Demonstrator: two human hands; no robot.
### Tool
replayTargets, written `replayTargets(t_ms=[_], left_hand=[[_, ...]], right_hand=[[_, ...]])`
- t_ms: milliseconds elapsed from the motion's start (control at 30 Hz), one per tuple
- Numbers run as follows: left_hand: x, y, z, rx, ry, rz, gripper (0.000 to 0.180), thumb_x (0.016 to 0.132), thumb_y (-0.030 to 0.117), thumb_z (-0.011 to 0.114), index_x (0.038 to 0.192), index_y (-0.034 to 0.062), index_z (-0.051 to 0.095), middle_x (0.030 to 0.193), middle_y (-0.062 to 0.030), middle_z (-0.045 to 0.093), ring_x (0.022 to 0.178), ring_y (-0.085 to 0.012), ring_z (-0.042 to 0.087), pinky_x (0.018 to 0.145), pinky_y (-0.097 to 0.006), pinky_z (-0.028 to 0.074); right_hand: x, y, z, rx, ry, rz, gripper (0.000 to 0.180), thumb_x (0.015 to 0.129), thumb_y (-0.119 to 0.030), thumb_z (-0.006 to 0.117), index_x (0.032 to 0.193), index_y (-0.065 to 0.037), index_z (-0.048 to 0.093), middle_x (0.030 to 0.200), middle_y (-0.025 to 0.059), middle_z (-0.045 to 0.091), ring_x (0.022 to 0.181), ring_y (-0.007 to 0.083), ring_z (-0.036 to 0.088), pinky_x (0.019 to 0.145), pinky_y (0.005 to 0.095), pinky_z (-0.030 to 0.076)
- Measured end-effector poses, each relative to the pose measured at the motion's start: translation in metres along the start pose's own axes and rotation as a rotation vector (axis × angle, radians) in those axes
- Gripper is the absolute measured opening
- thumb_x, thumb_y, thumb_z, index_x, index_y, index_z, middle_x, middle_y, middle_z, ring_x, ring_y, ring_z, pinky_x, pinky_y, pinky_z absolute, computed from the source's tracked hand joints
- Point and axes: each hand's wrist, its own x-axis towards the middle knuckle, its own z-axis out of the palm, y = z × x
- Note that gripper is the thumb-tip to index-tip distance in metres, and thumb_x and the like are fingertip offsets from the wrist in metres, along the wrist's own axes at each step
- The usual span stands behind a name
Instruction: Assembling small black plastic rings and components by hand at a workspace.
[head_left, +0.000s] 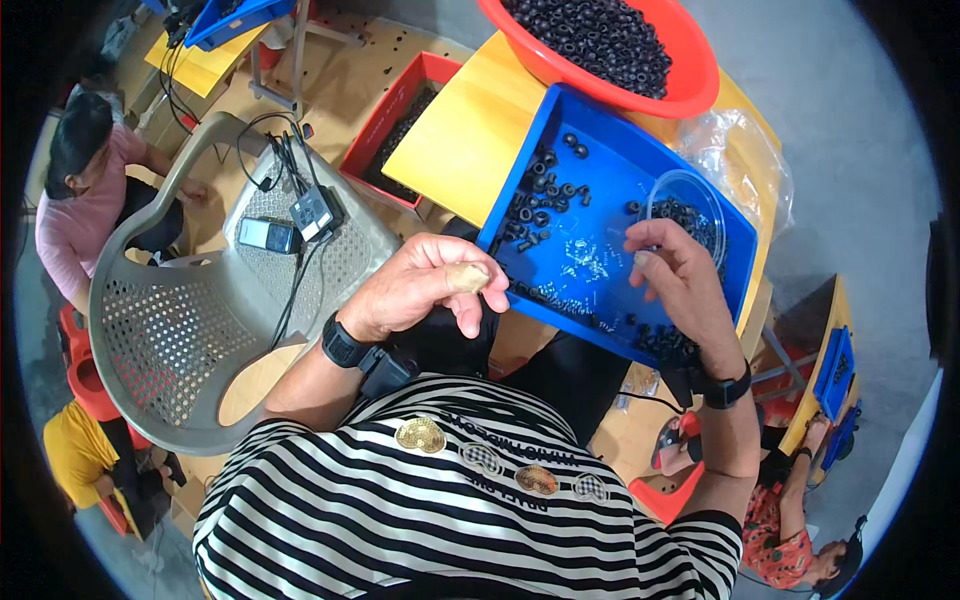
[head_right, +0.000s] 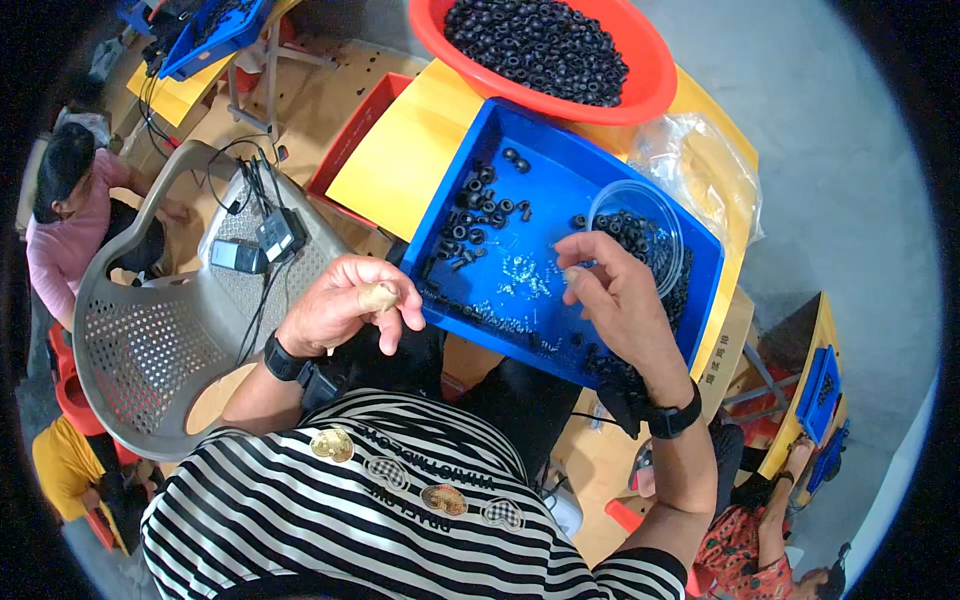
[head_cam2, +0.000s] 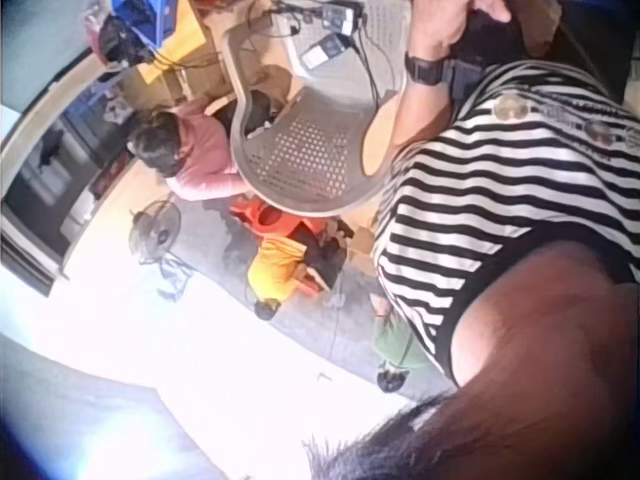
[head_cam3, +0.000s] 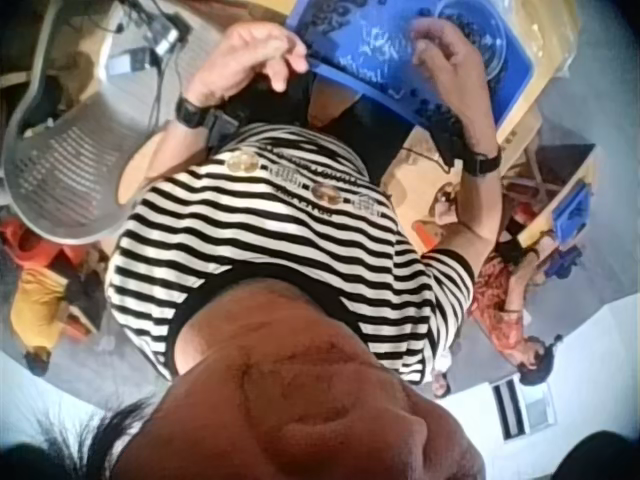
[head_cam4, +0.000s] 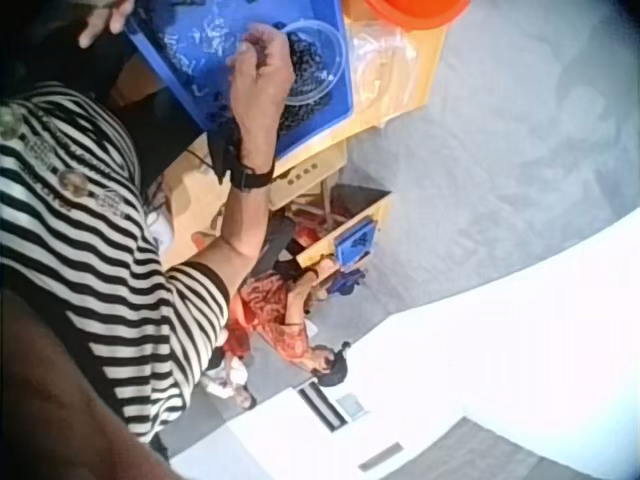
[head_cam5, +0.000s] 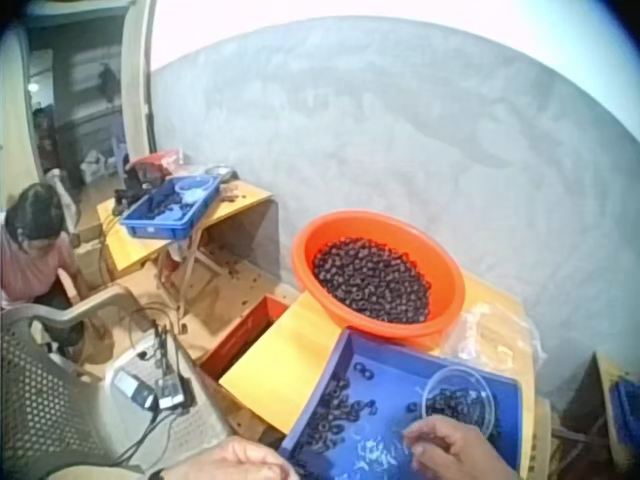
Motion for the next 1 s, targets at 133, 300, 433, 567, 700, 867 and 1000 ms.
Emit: replayTargets(t_ms=[133,300,433,567,700,867,1000], left_hand=[[0.001,-0.001,0.001,-0.022,0.024,-0.006,0.022,0.088,0.015,0.053,0.093,-0.0046,0.060,0.087,-0.0178,0.064,0.057,-0.0184,0.063,0.053,-0.025,0.052],[0.003,-0.001,0.001,-0.030,0.023,-0.014,0.022,0.089,0.015,0.052,0.094,-0.0043,0.060,0.087,-0.0178,0.064,0.058,-0.0183,0.063,0.053,-0.026,0.052],[0.004,0.001,0.002,-0.019,0.018,0.010,0.022,0.089,0.015,0.052,0.094,-0.0045,0.060,0.087,-0.0178,0.064,0.058,-0.0183,0.063,0.054,-0.025,0.052],[0.002,0.004,0.004,-0.016,0.014,0.008,0.024,0.089,0.016,0.051,0.094,-0.0054,0.060,0.085,-0.0172,0.064,0.057,-0.0179,0.063,0.054,-0.025,0.052],[0.000,0.005,0.007,0.007,0.017,-0.034,0.026,0.089,0.021,0.053,0.094,-0.0042,0.060,0.085,-0.0157,0.064,0.058,-0.0170,0.063,0.056,-0.025,0.051],[-0.008,0.003,0.002,0.033,0.021,-0.028,0.024,0.089,0.020,0.053,0.098,-0.0012,0.061,0.088,-0.0121,0.065,0.063,-0.0143,0.063,0.061,-0.025,0.052],[-0.011,0.002,0.009,0.032,0.000,-0.019,0.024,0.088,0.019,0.055,0.097,-0.0028,0.060,0.088,-0.0140,0.065,0.064,-0.0160,0.064,0.063,-0.026,0.052]], right_hand=[[-0.001,-0.005,-0.003,0.049,0.036,-0.030,0.022,0.087,-0.003,0.045,0.108,-0.003,0.053,0.095,0.0046,0.059,0.066,0.0067,0.055,0.054,0.0201,0.043],[-0.005,-0.014,-0.005,0.088,0.059,-0.070,0.022,0.089,-0.003,0.043,0.108,-0.001,0.054,0.097,0.0062,0.060,0.065,0.0067,0.055,0.054,0.0198,0.043],[-0.011,-0.020,-0.014,0.076,0.156,-0.107,0.019,0.090,-0.004,0.044,0.104,0.000,0.056,0.094,0.0057,0.061,0.064,0.0068,0.055,0.054,0.0196,0.043],[-0.021,-0.033,-0.028,0.033,0.238,-0.141,0.016,0.089,-0.004,0.047,0.100,0.000,0.057,0.090,0.0043,0.062,0.064,0.0066,0.055,0.055,0.0194,0.042],[-0.039,-0.064,-0.044,-0.144,0.412,-0.328,0.014,0.086,-0.002,0.050,0.098,0.001,0.057,0.089,0.0059,0.062,0.066,0.0068,0.055,0.058,0.0187,0.042],[-0.058,-0.144,-0.056,-0.166,0.533,-0.957,0.051,0.079,-0.019,0.065,0.121,0.001,0.046,0.097,0.0131,0.060,0.064,0.0105,0.052,0.061,0.0206,0.043],[-0.093,-0.191,-0.074,-0.530,0.314,-1.122,0.057,0.077,-0.028,0.071,0.121,-0.001,0.048,0.102,0.0136,0.059,0.062,0.0107,0.052,0.058,0.0208,0.044]])
